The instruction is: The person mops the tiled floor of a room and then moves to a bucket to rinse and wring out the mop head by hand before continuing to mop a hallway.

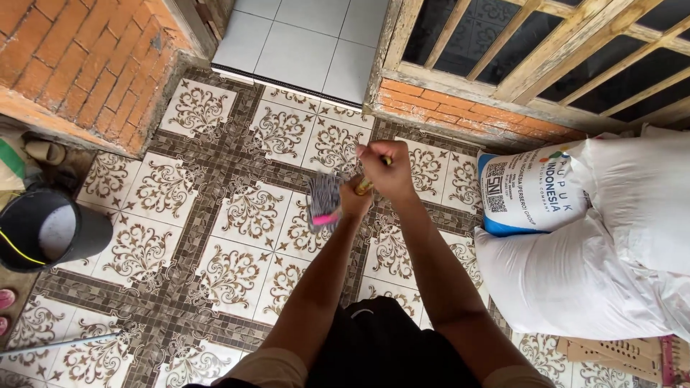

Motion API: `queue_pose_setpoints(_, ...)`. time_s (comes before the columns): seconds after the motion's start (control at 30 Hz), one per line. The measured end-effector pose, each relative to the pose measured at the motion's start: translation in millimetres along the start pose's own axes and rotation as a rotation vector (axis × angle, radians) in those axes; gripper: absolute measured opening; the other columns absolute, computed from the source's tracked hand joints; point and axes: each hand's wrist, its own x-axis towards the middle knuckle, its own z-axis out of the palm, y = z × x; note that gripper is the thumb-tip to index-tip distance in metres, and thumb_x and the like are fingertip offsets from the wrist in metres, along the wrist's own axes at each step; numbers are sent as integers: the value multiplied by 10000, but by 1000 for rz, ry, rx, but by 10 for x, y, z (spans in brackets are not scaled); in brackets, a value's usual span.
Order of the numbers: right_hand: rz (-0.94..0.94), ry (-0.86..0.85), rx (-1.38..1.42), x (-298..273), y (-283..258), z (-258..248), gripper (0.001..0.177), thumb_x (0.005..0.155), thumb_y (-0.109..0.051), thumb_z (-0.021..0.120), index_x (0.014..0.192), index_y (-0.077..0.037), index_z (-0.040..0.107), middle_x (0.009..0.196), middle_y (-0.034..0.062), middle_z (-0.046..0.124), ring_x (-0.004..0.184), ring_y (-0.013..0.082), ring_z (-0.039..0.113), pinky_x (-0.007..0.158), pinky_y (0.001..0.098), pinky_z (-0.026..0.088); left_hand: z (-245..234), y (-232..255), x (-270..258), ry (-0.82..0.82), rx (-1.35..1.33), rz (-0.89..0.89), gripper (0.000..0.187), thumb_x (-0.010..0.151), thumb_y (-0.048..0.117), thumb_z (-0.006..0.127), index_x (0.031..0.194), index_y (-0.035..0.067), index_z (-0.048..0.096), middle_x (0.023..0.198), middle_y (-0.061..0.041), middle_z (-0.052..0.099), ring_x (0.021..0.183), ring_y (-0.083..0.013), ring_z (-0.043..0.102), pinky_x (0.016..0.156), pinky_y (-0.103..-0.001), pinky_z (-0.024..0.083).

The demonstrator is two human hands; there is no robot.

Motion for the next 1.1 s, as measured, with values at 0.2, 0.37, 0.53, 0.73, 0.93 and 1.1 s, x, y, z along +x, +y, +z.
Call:
queue_pose_setpoints(0.2, 235, 57, 215, -9, 48, 206, 441, 981, -66, 646, 573, -85, 477, 456, -7, 449, 334, 62, 381, 312, 254, 285, -357, 163, -519, 95, 209, -163, 164, 808, 186, 757, 962, 132, 775, 687, -67, 720, 538, -184, 680, 527, -356, 541)
queue_pose_setpoints(0.37, -1, 43, 145, 50, 59, 363, 473, 1004, -72, 632, 577, -99, 431, 455, -12, 442, 347, 60, 418, 314, 250, 286, -450, -23, -317, 46, 246, -54, 105, 825, 198, 765, 881, 108, 763, 670, -79, 715, 540, -209, 687, 548, -390, 562)
queue_pose_setpoints(0.53, -128, 81, 87, -23, -272, 456, 470, 999, -20, 628, 632, -70, 338, 546, -14, 395, 467, 94, 341, 442, 275, 275, -545, -100, 103, 142, 207, 573, 82, 776, 148, 706, 843, 101, 696, 705, -94, 683, 604, -259, 667, 838, -516, 547)
queue_pose_setpoints(0.73, -192, -29, -145, -301, -438, 696, 470, 929, 25, 662, 619, -32, 313, 547, 22, 342, 477, 112, 307, 488, 307, 233, -698, -299, 336, 20, -20, 313, 756, 841, 847, 635, 732, 107, 528, 667, -26, 543, 573, -181, 552, 527, -356, 394)
queue_pose_setpoints(0.93, -74, -158, 55, 218, -405, 574, 397, 1058, 14, 598, 668, -29, 536, 581, 48, 544, 444, 123, 480, 439, 285, 338, -584, 108, 614, 73, -65, 78, 164, 757, 100, 722, 745, 85, 559, 634, -21, 623, 552, -123, 567, 497, -296, 412)
queue_pose_setpoints(1.1, 120, -118, 317, 381, -662, 669, 376, 1136, 19, 577, 766, -3, 508, 563, 65, 496, 405, 123, 434, 407, 291, 341, -811, 490, 82, 183, 111, 19, 63, 755, 70, 680, 788, 102, 637, 643, -51, 668, 555, -155, 645, 548, -332, 509)
